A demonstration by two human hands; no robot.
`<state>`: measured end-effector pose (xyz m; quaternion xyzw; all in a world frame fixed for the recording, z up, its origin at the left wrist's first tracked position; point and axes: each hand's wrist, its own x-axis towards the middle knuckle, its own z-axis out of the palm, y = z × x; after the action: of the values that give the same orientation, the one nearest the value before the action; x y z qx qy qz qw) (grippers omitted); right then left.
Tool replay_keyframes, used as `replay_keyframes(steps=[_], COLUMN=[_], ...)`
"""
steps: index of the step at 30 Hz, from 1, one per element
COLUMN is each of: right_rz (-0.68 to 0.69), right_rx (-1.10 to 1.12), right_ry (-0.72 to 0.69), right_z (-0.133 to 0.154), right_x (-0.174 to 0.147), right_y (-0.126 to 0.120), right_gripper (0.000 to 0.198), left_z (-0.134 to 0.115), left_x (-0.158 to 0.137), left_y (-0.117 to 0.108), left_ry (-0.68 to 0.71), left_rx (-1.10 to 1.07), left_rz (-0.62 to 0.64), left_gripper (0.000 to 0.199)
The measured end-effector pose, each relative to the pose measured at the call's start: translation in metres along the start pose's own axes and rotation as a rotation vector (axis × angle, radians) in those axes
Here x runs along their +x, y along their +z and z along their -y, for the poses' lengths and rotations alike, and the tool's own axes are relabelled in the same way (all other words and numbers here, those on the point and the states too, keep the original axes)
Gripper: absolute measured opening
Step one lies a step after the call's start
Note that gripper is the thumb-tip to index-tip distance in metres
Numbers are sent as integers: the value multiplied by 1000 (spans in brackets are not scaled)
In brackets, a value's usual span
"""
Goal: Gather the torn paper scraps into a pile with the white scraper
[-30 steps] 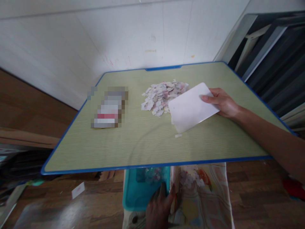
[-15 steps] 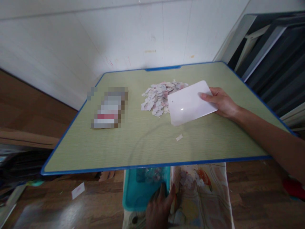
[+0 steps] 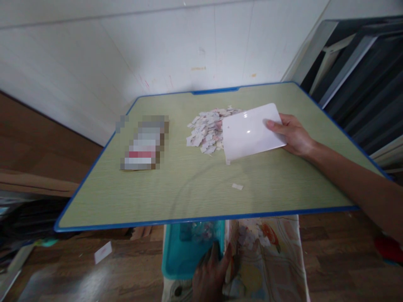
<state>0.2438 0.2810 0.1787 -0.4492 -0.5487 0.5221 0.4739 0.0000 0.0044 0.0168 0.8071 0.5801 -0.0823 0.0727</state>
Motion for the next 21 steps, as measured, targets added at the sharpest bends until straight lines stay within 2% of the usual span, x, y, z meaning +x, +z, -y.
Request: replay_keyframes(steps=[3, 6, 11, 13, 16, 21], right_rz=[7, 58, 249, 331, 375, 351], right_rx=[-7, -25, -35, -28, -12, 33], right_ry=[-14, 27, 149, 196, 222, 207], right_z=[-1, 0, 7, 10, 12, 13], right_x=[0, -1, -6, -8, -10, -12], right_y=[-1, -2, -4, -4, -3, -3], right_gripper=[16, 16, 21, 23, 23, 20], left_z=[0, 0, 1, 3, 3, 0], left_x=[0, 0, 4, 4, 3, 3], left_y=[1, 5, 11, 8, 3, 2], left_ry=[8, -4, -15, -6, 3, -35], left_rx=[-13, 4, -8, -37, -60, -16], left_rz=[14, 45, 225, 269, 260, 222], left_gripper=[120, 116, 128, 124, 117, 115])
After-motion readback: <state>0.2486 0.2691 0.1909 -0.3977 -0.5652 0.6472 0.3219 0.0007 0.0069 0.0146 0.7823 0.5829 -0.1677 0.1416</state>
